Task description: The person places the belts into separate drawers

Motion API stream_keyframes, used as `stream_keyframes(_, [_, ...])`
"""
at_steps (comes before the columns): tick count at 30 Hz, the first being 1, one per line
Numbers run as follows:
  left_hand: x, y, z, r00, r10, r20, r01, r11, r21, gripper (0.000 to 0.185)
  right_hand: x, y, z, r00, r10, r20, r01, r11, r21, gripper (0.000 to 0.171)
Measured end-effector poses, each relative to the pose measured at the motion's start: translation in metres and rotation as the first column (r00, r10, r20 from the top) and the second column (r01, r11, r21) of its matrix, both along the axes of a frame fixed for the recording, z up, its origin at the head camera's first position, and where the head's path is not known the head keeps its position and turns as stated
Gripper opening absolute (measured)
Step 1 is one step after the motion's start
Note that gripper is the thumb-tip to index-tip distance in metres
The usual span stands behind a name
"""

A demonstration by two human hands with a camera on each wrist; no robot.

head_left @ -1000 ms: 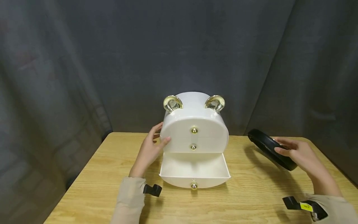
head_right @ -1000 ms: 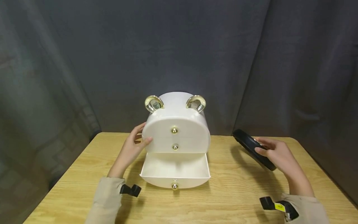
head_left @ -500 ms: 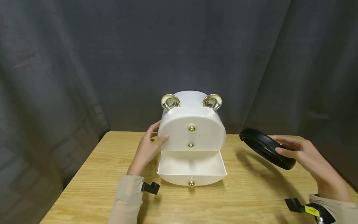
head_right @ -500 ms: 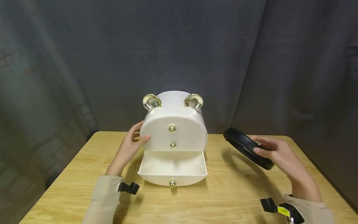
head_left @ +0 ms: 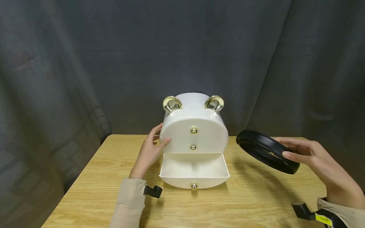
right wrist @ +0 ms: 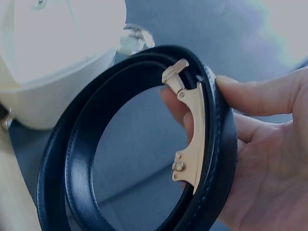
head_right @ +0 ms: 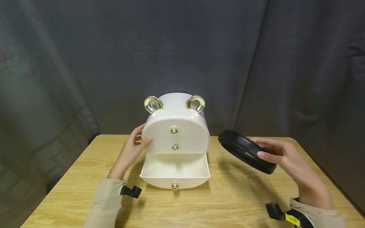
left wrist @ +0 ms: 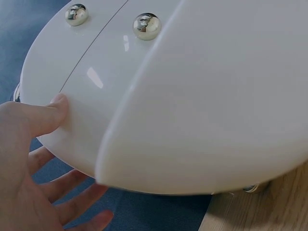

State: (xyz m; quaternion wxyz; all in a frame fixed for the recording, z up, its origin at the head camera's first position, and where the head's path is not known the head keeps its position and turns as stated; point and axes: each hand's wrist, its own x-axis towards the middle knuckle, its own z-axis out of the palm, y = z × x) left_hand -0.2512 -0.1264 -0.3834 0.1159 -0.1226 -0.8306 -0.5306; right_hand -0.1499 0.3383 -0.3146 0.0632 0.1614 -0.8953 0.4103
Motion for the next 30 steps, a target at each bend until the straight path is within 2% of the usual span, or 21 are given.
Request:
stream_keyframes(3, [0.002,0.0,0.001,1.0,0.003,0.0,-0.003,1.0,0.001,0.066,0.003,-0.003,0.001,0.993,0.101,-0.056,-0.103,0.994,-0.029,0.044])
stream_keyframes(6, [0.002,-0.001,0.002,1.0,0.002,-0.001,-0.002,1.0,0.0,0.066,0.005,-0.008,0.001,0.97,0.221,-0.099,-0.229,0.971,-0.071,0.05])
stream_keyframes(9, [0.002,-0.001,0.002,1.0,0.005,0.0,-0.005,1.0,0.001,0.066,0.003,-0.016,0.002,0.924,0.36,-0.127,-0.378,0.912,-0.16,0.055])
stream_keyframes(13, [0.004,-0.001,0.003,1.0,0.008,0.005,-0.008,1.0,0.002,0.066,0.001,-0.028,0.002,0.847,0.503,-0.172,-0.531,0.805,-0.264,0.059])
stream_keyframes(15, [0.004,-0.001,0.003,1.0,0.008,0.004,-0.008,1.0,-0.001,0.067,0.003,-0.035,0.003,0.844,0.507,-0.176,-0.537,0.802,-0.262,0.061])
stream_keyframes(17, [0.004,-0.001,0.003,1.0,0.007,0.001,-0.007,1.0,-0.004,0.067,0.003,-0.042,0.003,0.826,0.529,-0.196,-0.564,0.779,-0.273,0.06])
stream_keyframes(18, [0.004,-0.002,0.004,1.0,0.008,0.0,-0.008,1.0,-0.006,0.067,0.005,-0.047,0.004,0.833,0.522,-0.184,-0.554,0.79,-0.263,0.058])
stream_keyframes(19, [0.004,-0.002,0.004,1.0,0.009,0.0,-0.009,1.0,-0.008,0.067,0.005,-0.051,0.004,0.824,0.534,-0.188,-0.566,0.78,-0.266,0.057])
stream_keyframes(20, [0.005,-0.002,0.004,1.0,0.01,0.001,-0.01,1.0,-0.009,0.067,0.005,-0.055,0.004,0.83,0.528,-0.179,-0.557,0.79,-0.256,0.056])
stream_keyframes(25, [0.006,-0.002,0.004,1.0,0.012,-0.006,-0.012,1.0,-0.008,0.066,0.0,-0.077,-0.003,0.791,0.571,-0.22,-0.612,0.733,-0.296,0.054])
stream_keyframes(28, [0.006,0.0,0.003,1.0,0.009,-0.012,-0.009,1.0,-0.009,0.066,0.0,-0.088,-0.006,0.782,0.58,-0.229,-0.623,0.709,-0.331,0.051])
stream_keyframes(30, [0.007,0.001,0.003,1.0,0.007,-0.013,-0.007,1.0,-0.013,0.066,0.0,-0.095,-0.009,0.785,0.58,-0.217,-0.618,0.708,-0.341,0.047])
